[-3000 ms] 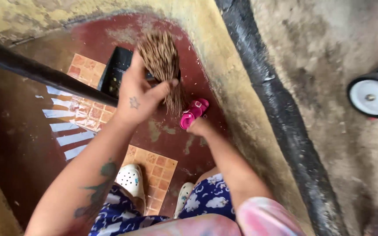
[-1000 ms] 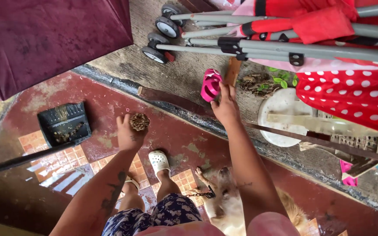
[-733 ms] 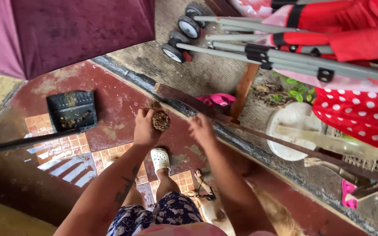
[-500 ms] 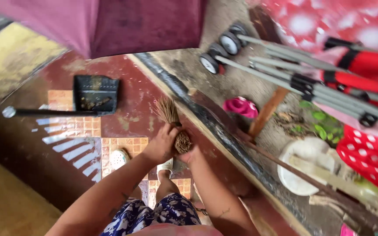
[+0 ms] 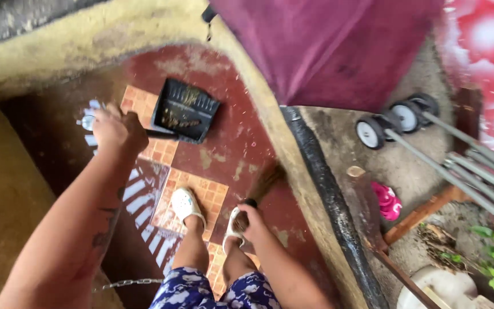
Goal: Sweeping the floor area and disposing of collected trash into a drainage grate.
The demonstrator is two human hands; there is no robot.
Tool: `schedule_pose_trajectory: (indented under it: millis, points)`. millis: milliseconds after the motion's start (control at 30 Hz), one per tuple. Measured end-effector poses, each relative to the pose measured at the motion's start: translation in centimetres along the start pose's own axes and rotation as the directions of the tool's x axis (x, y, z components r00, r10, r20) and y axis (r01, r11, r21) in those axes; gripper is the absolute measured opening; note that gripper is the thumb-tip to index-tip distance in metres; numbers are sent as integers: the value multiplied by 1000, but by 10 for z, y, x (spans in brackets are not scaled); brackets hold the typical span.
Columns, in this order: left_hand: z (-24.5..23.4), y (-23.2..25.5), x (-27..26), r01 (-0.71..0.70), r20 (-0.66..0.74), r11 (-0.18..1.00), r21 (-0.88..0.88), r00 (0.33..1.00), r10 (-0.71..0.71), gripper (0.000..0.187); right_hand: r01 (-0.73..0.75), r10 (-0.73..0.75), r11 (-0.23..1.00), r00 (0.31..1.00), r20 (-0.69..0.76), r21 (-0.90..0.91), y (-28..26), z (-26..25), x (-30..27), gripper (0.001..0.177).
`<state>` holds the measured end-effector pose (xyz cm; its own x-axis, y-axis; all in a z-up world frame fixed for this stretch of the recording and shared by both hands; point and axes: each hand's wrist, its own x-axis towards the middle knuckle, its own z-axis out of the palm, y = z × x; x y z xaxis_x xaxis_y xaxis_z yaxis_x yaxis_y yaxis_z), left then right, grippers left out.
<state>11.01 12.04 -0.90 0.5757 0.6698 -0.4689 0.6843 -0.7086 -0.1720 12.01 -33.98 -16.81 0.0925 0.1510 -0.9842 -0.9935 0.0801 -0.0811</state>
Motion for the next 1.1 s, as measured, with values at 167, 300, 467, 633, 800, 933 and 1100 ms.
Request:
schedule_pose_trajectory:
  millis: [167,300,467,633,800,933,1100]
  points:
    - [-90,-28,-30,-1,246,984,178,968,-43,50,5,-49,991,941,-335,-131,0,176,3,81]
    - [-50,-61,-32,100,573,994,-38,817,-61,54,140,-214,946,948,-237,-294,26,171,11,71]
    - [80,-98,-32,454,790,739,-498,588,171,77,136,-161,982,966,-203,-133,47,81,-11,39]
    - [95,-124,-116,771,814,260,-581,551,186,78,1,-43,987,966,-256,-162,57,106,97,34]
    - [105,-152,-174,799,789,-68,-598,601,128,67,103,-157,956,970,-184,-275,99,234,103,61]
    - [120,-169,-202,798,795,-118,-591,601,79,61,294,-293,784,952,93,-547,96,214,54,64]
    - [137,-193,-214,780,822,-310,-544,570,-9,57,224,-300,787,953,-39,-575,22,192,32,90]
